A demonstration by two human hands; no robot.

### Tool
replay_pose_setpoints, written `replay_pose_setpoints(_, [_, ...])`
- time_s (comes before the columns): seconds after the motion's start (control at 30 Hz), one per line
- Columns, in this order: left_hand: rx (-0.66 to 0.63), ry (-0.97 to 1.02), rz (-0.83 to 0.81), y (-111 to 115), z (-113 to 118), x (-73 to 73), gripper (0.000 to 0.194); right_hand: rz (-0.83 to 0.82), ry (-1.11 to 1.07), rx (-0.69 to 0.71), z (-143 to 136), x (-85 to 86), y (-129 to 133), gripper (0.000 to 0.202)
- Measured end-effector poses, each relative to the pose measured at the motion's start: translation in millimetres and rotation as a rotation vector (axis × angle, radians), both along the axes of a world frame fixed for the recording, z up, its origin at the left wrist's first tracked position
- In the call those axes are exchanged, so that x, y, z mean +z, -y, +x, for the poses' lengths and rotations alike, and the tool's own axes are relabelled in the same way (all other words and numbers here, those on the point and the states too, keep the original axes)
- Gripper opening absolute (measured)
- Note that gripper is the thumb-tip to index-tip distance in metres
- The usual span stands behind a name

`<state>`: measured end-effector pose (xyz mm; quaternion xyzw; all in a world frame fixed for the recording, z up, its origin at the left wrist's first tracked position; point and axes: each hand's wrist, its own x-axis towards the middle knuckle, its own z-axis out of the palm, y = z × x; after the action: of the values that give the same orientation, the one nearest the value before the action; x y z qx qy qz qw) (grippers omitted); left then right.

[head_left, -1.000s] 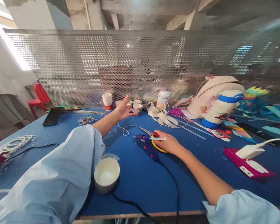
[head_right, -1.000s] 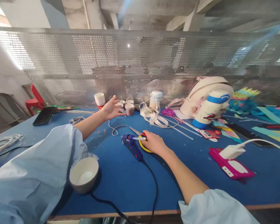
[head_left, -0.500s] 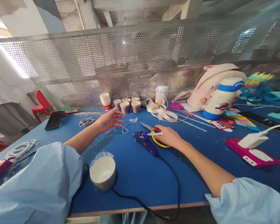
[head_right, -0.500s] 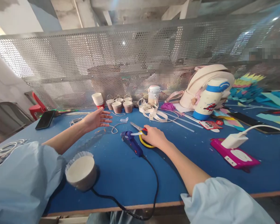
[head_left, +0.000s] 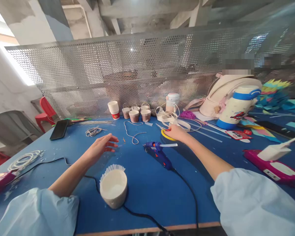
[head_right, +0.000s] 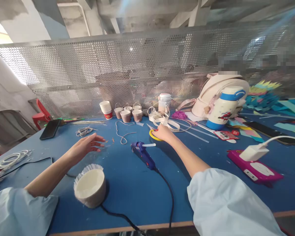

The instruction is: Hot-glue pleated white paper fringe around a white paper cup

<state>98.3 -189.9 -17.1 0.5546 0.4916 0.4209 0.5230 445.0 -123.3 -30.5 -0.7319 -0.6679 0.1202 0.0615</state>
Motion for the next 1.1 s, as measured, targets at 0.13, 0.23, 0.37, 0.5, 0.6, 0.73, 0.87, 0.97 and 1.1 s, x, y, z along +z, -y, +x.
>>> replay_pose_setpoints(0.13, [-0.012,-0.038,-0.014,8,-12,-6.0,0.049,0.025,0.028,0.058,-7,-10.2,8,0.031])
replay_pose_setpoints(0.23, [-0.052,-0.047,-0.019,14,-11,-7.4,0.047,0.06,0.048,0.083,-20,-12.6,-1,0.031])
replay_pose_setpoints(0.37, [-0.083,-0.056,-0.006,24,0,-7.6,0.044,0.097,0.095,-0.013,-21,-12.1,-13,0.032])
replay_pose_setpoints(0.5, [-0.001,0.017,0.057,34,6,-5.2,0.039,0.116,0.13,0.018,-8,-16.1,2,0.033])
replay_pose_setpoints(0.6, [0.064,0.075,0.103,41,6,-0.9,0.032,0.118,0.163,0.099,-4,-19.9,21,0.032])
replay_pose_setpoints(0.73, [0.025,0.072,0.121,50,4,5.3,0.025,0.11,0.203,0.177,-6,-17.7,35,0.035])
replay_pose_setpoints(0.87, [-0.153,0.071,0.072,56,-7,13.7,0.023,0.149,0.242,0.19,-7,-7.0,42,0.034])
replay_pose_setpoints(0.97, [-0.439,0.024,0.046,60,-17,22.9,0.054,0.16,0.251,0.161,-6,2.4,47,0.031])
replay_pose_setpoints(1.1, [-0.666,-0.192,0.123,67,-22,26.8,0.107,0.159,0.228,0.151,-7,8.1,52,0.028])
